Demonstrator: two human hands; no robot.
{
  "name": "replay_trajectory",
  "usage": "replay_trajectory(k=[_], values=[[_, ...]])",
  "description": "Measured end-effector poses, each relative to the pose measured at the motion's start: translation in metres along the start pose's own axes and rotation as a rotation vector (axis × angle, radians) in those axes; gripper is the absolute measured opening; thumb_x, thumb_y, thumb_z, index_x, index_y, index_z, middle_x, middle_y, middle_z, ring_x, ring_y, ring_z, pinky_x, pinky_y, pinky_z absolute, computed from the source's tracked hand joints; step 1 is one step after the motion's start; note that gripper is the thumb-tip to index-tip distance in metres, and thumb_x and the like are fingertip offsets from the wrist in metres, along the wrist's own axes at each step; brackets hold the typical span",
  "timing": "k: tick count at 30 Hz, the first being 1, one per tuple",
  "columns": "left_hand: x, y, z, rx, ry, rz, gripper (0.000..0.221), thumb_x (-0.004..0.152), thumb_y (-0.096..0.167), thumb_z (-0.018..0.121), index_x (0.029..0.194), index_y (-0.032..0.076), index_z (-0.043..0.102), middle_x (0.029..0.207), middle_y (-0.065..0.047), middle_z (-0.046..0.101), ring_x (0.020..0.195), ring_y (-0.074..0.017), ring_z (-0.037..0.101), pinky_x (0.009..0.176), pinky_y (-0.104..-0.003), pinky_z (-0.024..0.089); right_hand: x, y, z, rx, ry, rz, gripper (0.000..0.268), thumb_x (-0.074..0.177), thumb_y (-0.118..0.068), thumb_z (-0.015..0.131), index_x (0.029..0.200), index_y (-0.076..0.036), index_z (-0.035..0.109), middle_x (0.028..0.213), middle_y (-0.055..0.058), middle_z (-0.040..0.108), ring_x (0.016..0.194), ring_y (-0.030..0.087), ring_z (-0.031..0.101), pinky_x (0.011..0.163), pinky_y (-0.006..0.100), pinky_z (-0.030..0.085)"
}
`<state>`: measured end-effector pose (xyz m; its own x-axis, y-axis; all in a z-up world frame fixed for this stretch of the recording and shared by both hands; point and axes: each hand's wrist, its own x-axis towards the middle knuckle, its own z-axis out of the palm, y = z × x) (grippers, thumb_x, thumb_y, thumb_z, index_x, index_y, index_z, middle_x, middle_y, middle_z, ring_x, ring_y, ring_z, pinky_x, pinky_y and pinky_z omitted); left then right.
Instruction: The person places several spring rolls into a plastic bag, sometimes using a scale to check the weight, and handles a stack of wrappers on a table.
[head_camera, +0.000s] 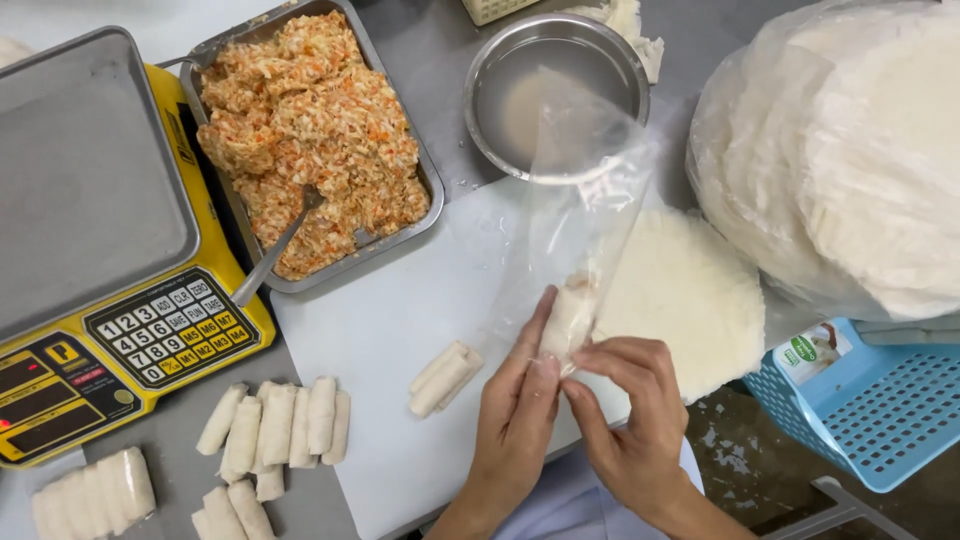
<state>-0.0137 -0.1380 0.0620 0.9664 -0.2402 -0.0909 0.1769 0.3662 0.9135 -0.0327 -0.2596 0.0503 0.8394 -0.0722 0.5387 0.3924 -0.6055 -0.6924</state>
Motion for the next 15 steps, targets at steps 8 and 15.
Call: replay_trajectory(k=[8,15], values=[[0.005,0.008,-0.002,-0.406,-0.033,0.149,0.063,0.109,0.022,0.049,0.16,-0.003,0.022,0.167,-0.021,0.029,0.151,-0.0265,0.035,0.123,-0.038,0.033,0.003,-0.009,-0.009,0.132,-0.054,-0.093,0.006,0.095,0.002,0.061,0.097,-0.003,0.063,0.089,0.01,0.067,0.081,0.023,0.065,0.077,0.033,0.058],[0.003,0.017,0.004,-0.547,-0.173,0.091,0.063,0.11,0.016,0.045,0.162,-0.003,0.015,0.169,-0.021,0.023,0.151,-0.035,0.035,0.125,-0.042,0.032,0.03,-0.009,-0.011,0.032,0.072,-0.196,0.011,0.093,-0.012,0.069,0.102,-0.006,0.067,0.103,0.013,0.068,0.099,0.03,0.07,0.09,0.039,0.062]])
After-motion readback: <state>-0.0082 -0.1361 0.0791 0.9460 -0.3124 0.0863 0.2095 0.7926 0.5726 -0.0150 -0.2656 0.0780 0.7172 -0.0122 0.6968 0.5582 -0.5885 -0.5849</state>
